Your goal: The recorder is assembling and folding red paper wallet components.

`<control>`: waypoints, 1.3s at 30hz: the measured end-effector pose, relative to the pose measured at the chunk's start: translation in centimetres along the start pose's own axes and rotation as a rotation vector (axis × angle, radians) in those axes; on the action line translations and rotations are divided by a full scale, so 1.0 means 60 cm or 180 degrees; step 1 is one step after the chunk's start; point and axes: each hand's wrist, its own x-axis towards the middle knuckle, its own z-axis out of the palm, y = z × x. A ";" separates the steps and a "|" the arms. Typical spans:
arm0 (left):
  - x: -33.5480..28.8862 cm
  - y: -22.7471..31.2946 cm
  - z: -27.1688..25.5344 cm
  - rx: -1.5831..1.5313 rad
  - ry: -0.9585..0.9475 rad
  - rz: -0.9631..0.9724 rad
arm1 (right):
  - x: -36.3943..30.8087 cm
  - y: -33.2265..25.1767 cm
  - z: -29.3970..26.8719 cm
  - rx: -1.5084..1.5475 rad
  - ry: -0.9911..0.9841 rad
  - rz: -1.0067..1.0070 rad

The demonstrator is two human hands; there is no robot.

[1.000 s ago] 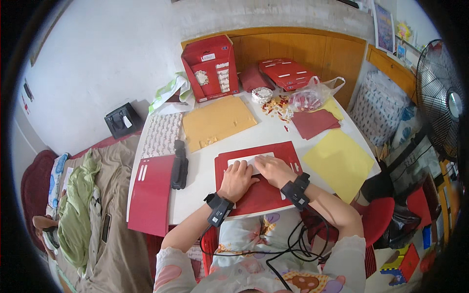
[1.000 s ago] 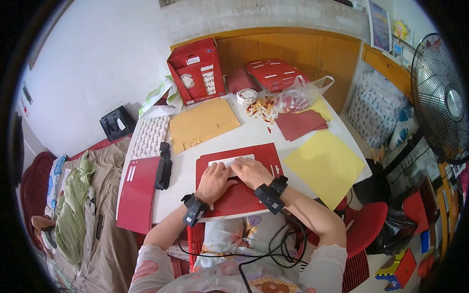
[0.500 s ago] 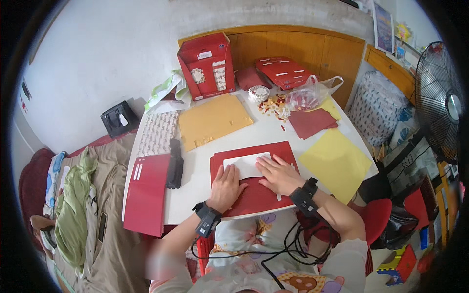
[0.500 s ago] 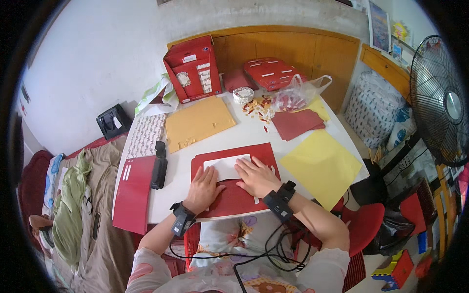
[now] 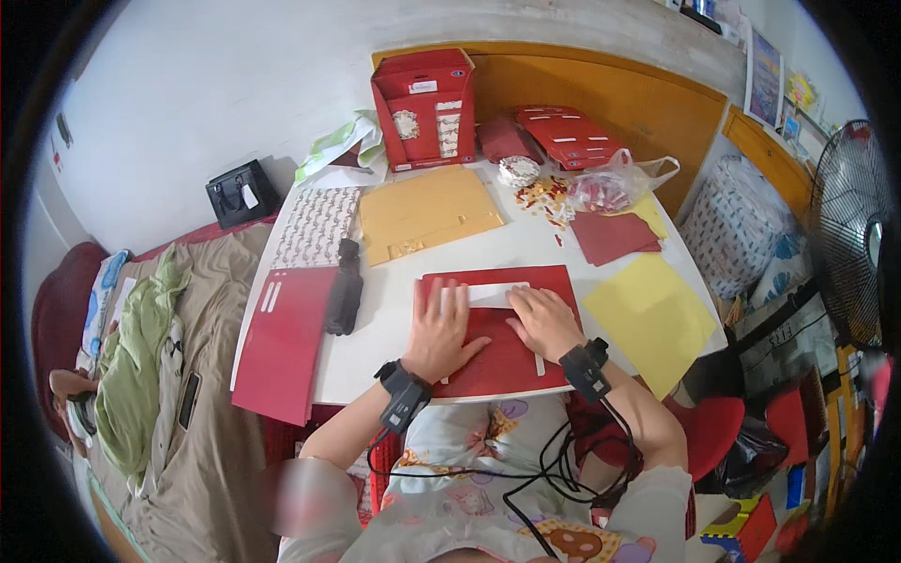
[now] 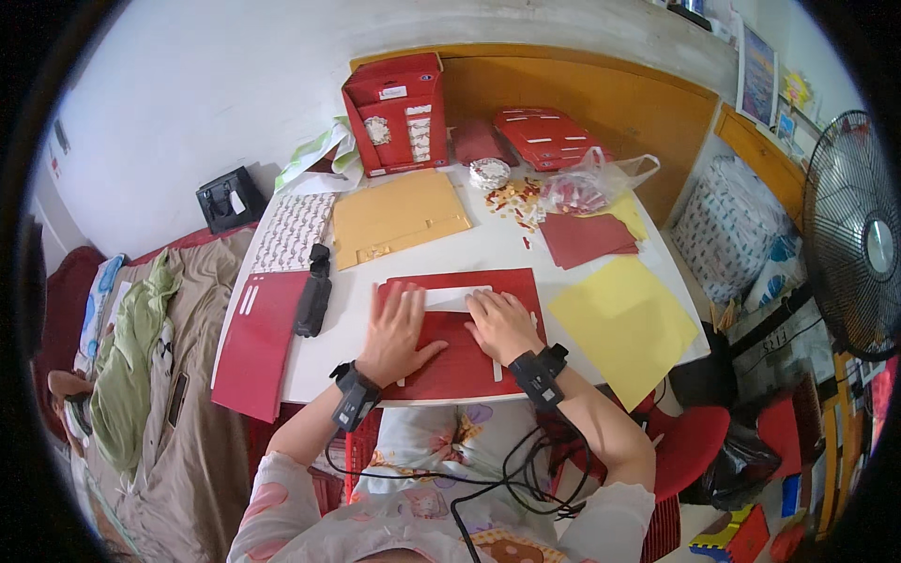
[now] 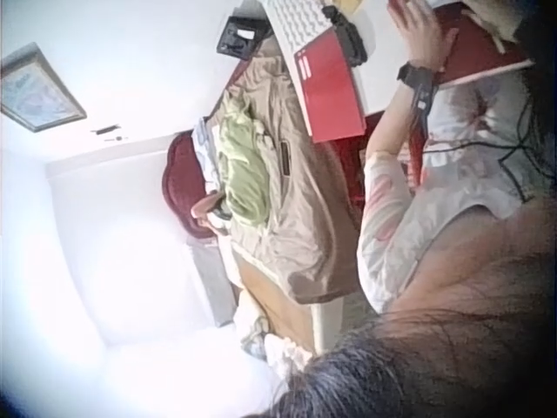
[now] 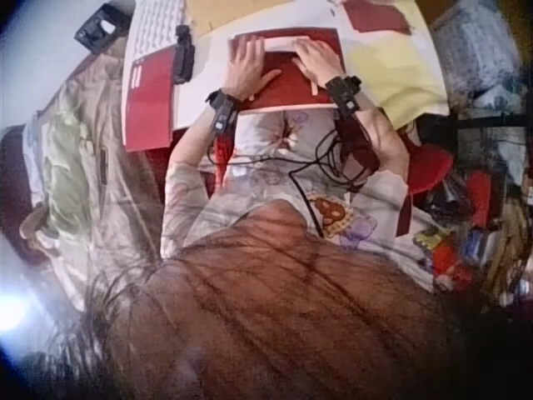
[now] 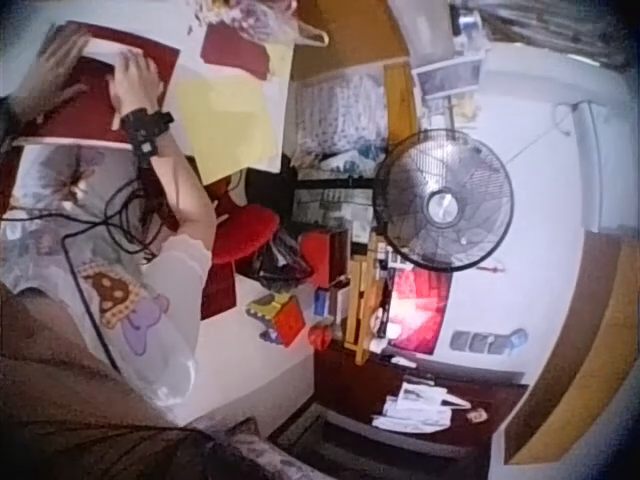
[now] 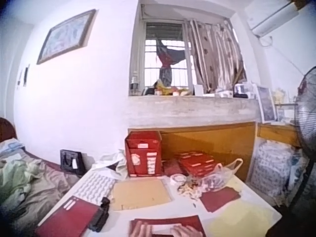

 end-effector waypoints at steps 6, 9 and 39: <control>0.000 -0.008 0.032 -0.0348 0.0000 0.0475 | 0.017 -0.014 0.019 -0.0627 0.0181 -0.0366; 0.003 0.003 0.021 -0.0467 0.0164 0.0463 | 0.014 -0.020 0.015 -0.0683 0.0209 -0.0356; 0.009 -0.003 -0.083 -0.0305 0.0519 -0.0135 | 0.027 -0.041 -0.029 0.1004 0.0291 0.0531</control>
